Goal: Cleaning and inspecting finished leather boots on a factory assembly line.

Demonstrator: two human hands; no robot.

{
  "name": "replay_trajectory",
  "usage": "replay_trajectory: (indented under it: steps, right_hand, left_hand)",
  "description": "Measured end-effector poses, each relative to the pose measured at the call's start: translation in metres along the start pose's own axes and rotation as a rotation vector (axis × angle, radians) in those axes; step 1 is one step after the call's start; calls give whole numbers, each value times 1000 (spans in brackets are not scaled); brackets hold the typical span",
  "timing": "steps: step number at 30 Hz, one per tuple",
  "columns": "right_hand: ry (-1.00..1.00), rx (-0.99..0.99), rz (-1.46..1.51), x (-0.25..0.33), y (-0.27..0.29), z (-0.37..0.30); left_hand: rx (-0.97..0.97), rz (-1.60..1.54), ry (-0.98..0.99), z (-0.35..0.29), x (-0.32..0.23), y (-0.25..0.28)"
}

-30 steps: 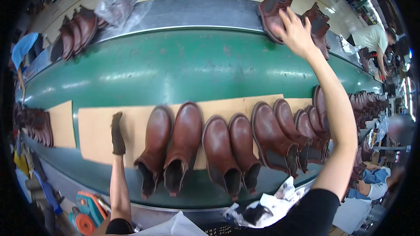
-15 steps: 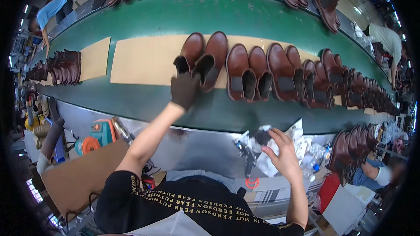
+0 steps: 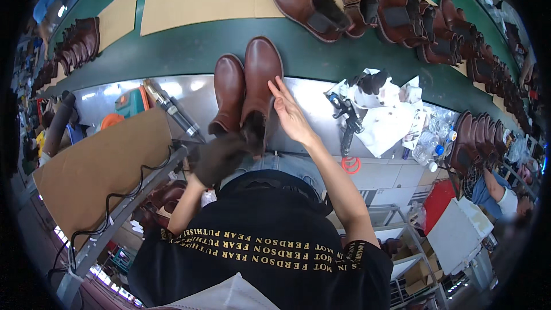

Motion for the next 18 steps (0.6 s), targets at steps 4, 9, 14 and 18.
replay_trajectory:
  steps: [4,9,14,18]
  right_hand:
    - [-298,-273,200,-55,22,-17]
    - [-520,-282,211,-74,2,7]
    - [-637,-29,1035,-22,-47,0]
    - [-169,-32,559,-29,-13,6]
  left_hand:
    - [-552,-289,471,-58,103,48]
    - [-173,-1398,797,-26,188,-92]
    - [-176,-1521,532,-13,147,-39]
    - [-132,-1291,553,3,101,-3]
Point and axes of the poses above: each hand's wrist, its own z-axis towards the middle knuckle, its own y-axis out of the back of the hand, x = y × z, the point moved 10 cm from there along z, towards the middle knuckle, and after that the axes turned 7 degrees about z, right-handed, at the moved point
